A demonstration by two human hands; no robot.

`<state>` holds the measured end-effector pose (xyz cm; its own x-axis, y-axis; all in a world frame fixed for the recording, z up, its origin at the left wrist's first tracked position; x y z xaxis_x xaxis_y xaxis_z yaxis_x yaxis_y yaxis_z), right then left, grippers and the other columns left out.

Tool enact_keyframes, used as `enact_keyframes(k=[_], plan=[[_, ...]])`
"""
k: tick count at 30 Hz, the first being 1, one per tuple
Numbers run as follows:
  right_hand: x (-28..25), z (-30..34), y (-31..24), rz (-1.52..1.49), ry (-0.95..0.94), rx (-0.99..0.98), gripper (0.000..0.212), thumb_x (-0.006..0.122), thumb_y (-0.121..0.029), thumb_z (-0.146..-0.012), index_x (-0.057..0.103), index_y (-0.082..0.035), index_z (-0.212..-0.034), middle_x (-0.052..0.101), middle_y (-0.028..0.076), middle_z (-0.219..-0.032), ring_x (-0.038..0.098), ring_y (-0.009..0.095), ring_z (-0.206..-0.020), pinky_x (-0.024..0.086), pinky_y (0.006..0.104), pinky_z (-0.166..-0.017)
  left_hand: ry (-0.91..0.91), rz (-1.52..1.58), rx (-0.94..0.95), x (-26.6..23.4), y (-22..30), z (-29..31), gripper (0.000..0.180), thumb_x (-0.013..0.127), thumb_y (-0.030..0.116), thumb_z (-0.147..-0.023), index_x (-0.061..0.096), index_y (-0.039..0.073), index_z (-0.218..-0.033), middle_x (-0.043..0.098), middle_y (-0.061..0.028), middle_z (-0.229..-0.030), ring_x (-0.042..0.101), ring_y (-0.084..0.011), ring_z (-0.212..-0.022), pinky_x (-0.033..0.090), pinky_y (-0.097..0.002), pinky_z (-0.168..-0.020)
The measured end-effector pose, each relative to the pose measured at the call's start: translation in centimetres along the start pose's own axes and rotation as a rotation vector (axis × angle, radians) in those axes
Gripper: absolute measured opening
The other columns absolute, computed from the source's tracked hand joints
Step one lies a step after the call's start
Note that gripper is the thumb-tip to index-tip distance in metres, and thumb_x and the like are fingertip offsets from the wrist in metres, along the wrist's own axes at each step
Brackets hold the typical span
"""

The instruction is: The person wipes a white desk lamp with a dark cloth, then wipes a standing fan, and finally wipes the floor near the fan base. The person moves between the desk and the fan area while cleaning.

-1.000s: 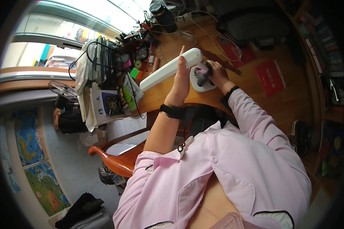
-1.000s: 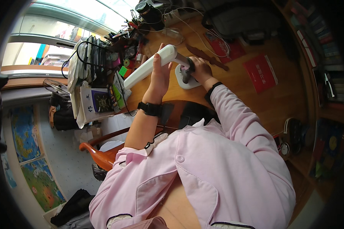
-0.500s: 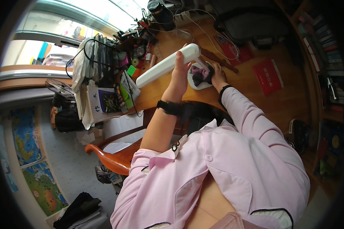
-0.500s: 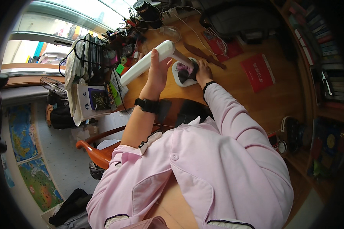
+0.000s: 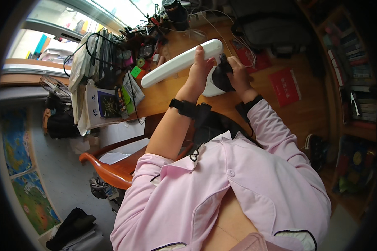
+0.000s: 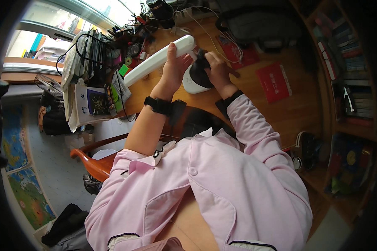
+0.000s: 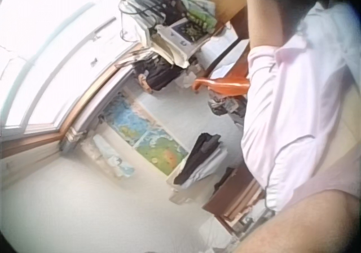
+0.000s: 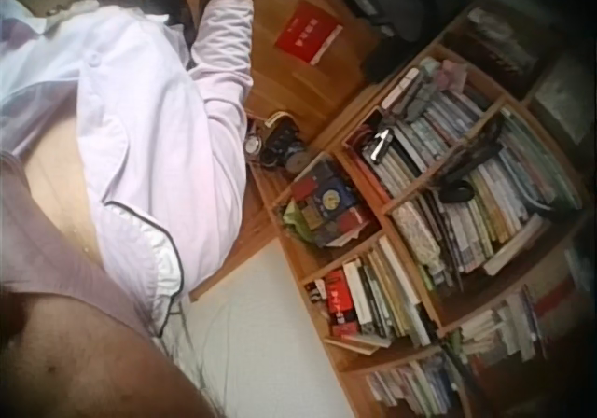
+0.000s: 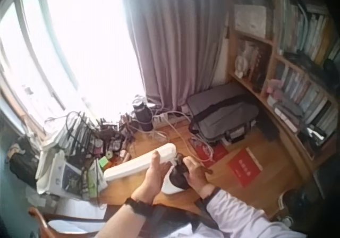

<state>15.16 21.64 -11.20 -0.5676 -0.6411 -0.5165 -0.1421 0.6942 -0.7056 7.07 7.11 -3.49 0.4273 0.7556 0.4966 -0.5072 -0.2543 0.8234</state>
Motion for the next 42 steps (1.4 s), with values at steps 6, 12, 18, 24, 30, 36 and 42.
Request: enact_keyframes(k=[6,12,18,24,30,36,42], plan=[[2.0,2.9,3.1,0.154,-0.204,0.095,0.033,0.064,0.007,-0.073,0.060,-0.005,-0.104,0.064,0.019,-0.105,0.060,0.041,-0.101,0.050,0.0459,-0.082,-0.010,-0.029,0.014,1.2,0.2,0.6,0.063,0.056,0.057,-0.094,0.046,0.008,-0.134,0.056,-0.0092,-0.129,0.053,-0.0227,-0.119,0.043,-0.0428,-0.104],[0.4,1.0,0.7,0.180,-0.071,-0.094,0.031,0.066,0.005,-0.068,0.054,-0.006,-0.094,0.059,0.016,-0.090,0.060,0.038,-0.092,0.050,0.0456,-0.078,0.049,-0.008,0.000,0.7,0.8,0.1,0.061,0.055,0.059,-0.094,0.047,0.012,-0.133,0.056,-0.0086,-0.130,0.050,-0.0219,-0.120,0.041,-0.0448,-0.104],[2.3,1.8,2.5,0.281,-0.174,-0.023,0.031,0.067,0.002,-0.073,0.056,-0.008,-0.100,0.063,0.013,-0.097,0.062,0.037,-0.097,0.051,0.0458,-0.078,-0.007,0.044,0.002,-0.3,1.2,-0.7,0.066,0.052,0.062,-0.093,0.046,0.011,-0.134,0.057,-0.0103,-0.129,0.051,-0.0231,-0.121,0.039,-0.0451,-0.105],[5.6,4.1,8.7,0.426,-0.501,0.297,0.021,0.056,-0.006,-0.085,0.060,-0.009,-0.106,0.067,0.015,-0.101,0.063,0.039,-0.096,0.051,0.0498,-0.078,0.063,-0.028,0.047,0.5,0.5,0.8,0.071,0.049,0.065,-0.093,0.048,0.007,-0.134,0.060,-0.0131,-0.129,0.052,-0.0249,-0.121,0.038,-0.0453,-0.106],[3.7,3.5,10.3,0.191,-0.340,0.412,0.027,0.051,-0.004,-0.085,0.065,-0.010,-0.107,0.068,0.020,-0.101,0.063,0.041,-0.099,0.049,0.0474,-0.083,-0.108,-0.014,0.031,-1.4,3.3,0.8,0.068,0.045,0.059,-0.096,0.051,0.002,-0.132,0.060,-0.0183,-0.130,0.054,-0.0292,-0.124,0.039,-0.0452,-0.107],[2.2,3.2,11.9,-0.470,0.172,0.876,0.029,0.053,-0.010,-0.094,0.060,-0.003,-0.121,0.067,0.014,-0.110,0.064,0.030,-0.101,0.048,0.0369,-0.089,-0.278,0.018,-0.087,-2.4,5.7,-0.2,0.068,0.039,0.049,-0.098,0.056,-0.012,-0.124,0.064,-0.0266,-0.120,0.060,-0.0340,-0.117,0.041,-0.0437,-0.107],[4.4,3.1,8.8,-0.712,-0.089,0.869,0.034,0.046,-0.005,-0.100,0.051,-0.005,-0.134,0.057,0.004,-0.118,0.053,0.015,-0.108,0.043,0.0279,-0.099,-0.158,0.108,-0.180,-0.6,4.5,-0.3,0.048,0.051,0.038,-0.098,0.057,-0.002,-0.123,0.069,-0.0183,-0.100,0.067,-0.0296,-0.093,0.051,-0.0415,-0.088]])
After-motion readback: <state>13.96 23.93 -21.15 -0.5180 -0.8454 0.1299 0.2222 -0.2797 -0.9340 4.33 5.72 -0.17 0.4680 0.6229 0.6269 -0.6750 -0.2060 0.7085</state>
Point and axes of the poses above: each hand's wrist, its own z-axis away from the middle knuckle, its own x-axis out of the palm, y = z × x, the point moved 2 cm from there along -z, towards the middle knuckle
